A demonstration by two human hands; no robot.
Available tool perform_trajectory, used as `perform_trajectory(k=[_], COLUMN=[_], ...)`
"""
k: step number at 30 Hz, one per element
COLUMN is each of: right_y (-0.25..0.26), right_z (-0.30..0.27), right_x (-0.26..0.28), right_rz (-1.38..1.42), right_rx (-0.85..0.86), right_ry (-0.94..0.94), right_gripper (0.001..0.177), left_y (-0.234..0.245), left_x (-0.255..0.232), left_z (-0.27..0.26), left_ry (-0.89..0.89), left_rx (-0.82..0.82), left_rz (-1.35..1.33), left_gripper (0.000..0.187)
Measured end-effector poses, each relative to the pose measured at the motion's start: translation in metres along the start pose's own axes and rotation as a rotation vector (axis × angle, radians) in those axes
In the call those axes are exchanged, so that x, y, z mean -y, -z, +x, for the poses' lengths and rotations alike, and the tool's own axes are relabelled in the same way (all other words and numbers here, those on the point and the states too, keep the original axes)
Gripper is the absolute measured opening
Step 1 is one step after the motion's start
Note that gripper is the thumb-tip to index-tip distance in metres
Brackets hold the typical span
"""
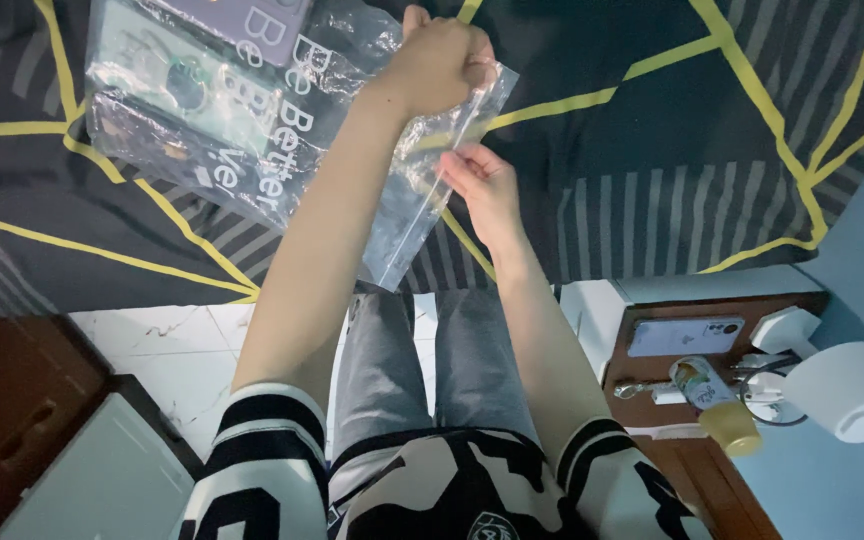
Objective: The person places several phone cases into a large plastic bag, then takes the bag and a small cardboard box and places them inside a cabinet.
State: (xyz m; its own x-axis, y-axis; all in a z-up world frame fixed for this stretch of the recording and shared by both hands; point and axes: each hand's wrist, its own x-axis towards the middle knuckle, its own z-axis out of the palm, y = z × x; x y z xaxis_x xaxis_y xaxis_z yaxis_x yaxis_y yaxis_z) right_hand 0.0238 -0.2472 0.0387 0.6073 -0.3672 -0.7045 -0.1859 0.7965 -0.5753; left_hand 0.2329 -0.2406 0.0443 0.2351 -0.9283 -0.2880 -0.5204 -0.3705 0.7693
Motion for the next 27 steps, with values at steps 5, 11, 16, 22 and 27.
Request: perform_trajectory(k=[5,11,16,22,27], right_y=[-0.009,-0.015,-0.015,-0.003,-0.011], right_z=[-0.003,-0.01,-0.025,-0.017,-0.028], right_x=[0.004,0.001,-0.003,-0.032,-0.028], right_rz=[-0.114,-0.099,-0.249,-0.205,-0.088], right_rx=[-0.03,-0.114,-0.158,-0.158,-0.134], right_ry=[0.123,0.144,0.015,0.129,0.044], right_gripper=[0.006,0.013,0.018,0.011,0.017], left_y=[-0.005,-0.011,-0.01,-0.017,-0.022], left_x=[-0.002,-0.002,-0.004,-0.001,0.005], left_z=[-0.003,-0.002,-0.003,-0.004,-0.001], left_ry=[-0.041,-0.009,0.031,-0.03,-0.07], left_rx=[-0.061,-0.049,-0.047,-0.119,-0.186], left_rz=[0.022,0.087,0.121,0.121,0.151], left_gripper=[0.023,0.02,0.02,0.022,0.021])
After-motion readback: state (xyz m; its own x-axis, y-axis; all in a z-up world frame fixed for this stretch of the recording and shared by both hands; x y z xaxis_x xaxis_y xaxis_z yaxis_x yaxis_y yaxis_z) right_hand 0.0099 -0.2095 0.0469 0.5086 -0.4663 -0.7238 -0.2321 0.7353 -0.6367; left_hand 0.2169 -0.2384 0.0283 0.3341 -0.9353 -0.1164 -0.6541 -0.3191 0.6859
